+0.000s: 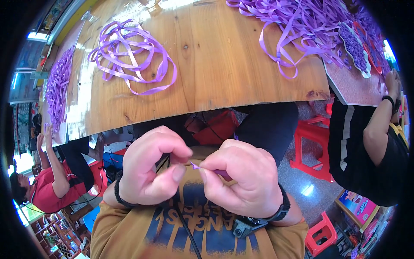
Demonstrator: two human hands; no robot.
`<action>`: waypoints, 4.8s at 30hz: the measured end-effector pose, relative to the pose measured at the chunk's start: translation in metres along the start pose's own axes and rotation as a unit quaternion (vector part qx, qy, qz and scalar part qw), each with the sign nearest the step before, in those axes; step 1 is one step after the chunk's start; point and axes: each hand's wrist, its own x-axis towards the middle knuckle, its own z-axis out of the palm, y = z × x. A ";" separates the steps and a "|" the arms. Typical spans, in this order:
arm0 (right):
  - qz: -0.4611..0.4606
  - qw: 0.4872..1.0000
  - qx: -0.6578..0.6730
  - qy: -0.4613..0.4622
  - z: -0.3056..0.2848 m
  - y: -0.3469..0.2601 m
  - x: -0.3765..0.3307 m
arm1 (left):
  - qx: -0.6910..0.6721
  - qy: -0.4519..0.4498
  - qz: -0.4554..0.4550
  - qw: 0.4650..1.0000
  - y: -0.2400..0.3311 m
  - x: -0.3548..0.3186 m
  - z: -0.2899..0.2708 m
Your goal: Processing and stretching individual purple ribbons at a production table.
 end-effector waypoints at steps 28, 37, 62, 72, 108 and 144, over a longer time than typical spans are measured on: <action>0.119 0.957 0.264 0.003 0.001 -0.002 -0.003 | -0.192 -0.208 -0.063 0.957 -0.020 0.007 0.005; 0.110 0.841 0.516 0.116 -0.006 0.000 -0.006 | -0.213 -0.293 -0.078 0.929 -0.032 0.011 0.019; -0.045 0.829 0.483 0.277 -0.161 0.035 -0.054 | -0.049 -0.061 -0.173 0.982 -0.026 -0.046 -0.101; -0.037 0.810 0.494 0.313 -0.179 0.041 -0.058 | -0.156 0.200 -0.144 0.957 -0.041 -0.093 -0.130; -0.003 0.996 -0.009 -0.093 -0.002 0.005 0.014 | -0.085 -0.038 -0.127 0.988 0.000 -0.005 -0.034; 0.140 0.981 0.132 -0.023 0.013 -0.005 0.010 | 0.209 0.025 0.195 0.958 -0.010 -0.002 -0.018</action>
